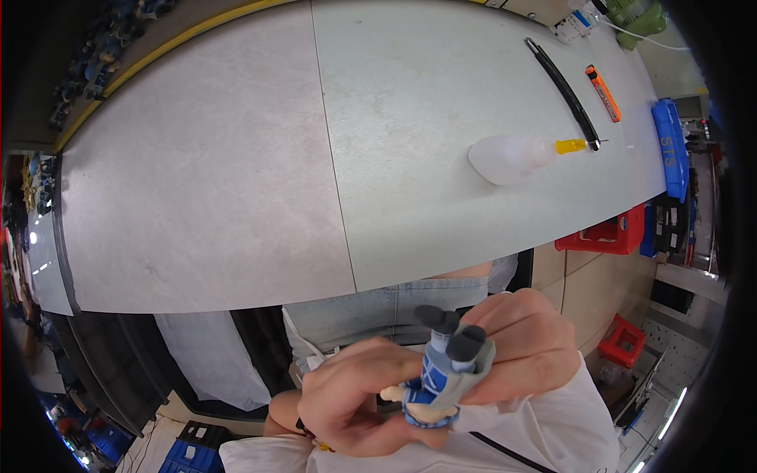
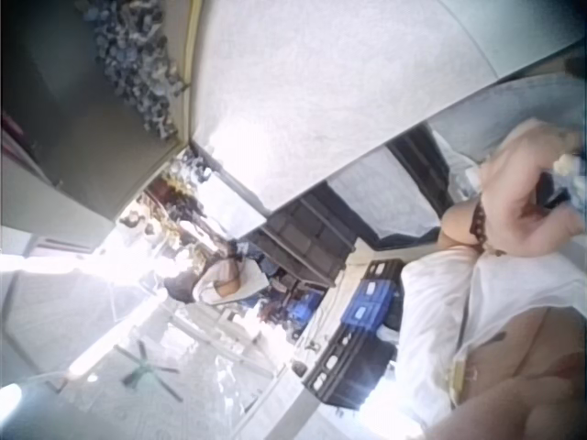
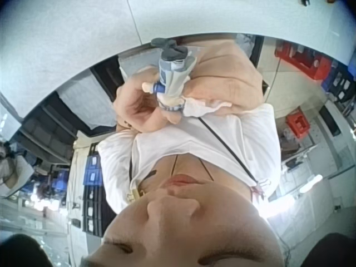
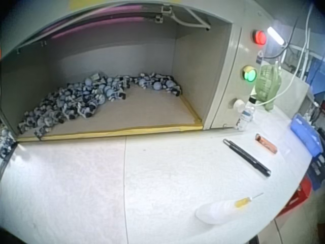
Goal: Applying glue or solvent to small plastic figurines at a factory workbench to assemble parts.
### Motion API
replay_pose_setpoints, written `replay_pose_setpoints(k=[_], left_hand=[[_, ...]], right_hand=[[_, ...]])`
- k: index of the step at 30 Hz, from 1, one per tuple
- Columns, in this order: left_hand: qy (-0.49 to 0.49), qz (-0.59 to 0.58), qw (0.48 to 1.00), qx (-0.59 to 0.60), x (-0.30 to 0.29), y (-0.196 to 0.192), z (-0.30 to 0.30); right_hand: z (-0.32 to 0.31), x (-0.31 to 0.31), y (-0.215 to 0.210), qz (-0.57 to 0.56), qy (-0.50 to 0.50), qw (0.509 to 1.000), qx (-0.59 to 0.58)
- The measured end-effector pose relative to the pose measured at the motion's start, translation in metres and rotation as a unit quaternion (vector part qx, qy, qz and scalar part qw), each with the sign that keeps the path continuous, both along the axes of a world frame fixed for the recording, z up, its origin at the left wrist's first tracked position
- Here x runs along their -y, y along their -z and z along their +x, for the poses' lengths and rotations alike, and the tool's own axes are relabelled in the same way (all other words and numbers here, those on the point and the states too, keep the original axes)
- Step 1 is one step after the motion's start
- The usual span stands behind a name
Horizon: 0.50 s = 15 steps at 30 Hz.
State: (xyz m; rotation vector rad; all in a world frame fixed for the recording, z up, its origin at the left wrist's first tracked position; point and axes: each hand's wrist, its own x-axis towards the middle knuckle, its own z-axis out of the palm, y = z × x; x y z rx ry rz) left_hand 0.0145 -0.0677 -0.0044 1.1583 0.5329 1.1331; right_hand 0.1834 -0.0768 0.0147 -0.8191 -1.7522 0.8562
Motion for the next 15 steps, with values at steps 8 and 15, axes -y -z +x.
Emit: replay_pose_setpoints(k=[8, 15], left_hand=[[-0.014, 0.009, 1.0, 0.002, 0.0003, -0.0057, 0.0028], [0.004, 0.011, 1.0, 0.007, -0.0011, -0.0038, 0.0014]], right_hand=[[-0.0045, 0.0008, -0.0013, 0.019, 0.043, 0.998, -0.03], [-0.0026, -0.0003, 0.0054, 0.057, 0.014, 0.998, -0.026]])
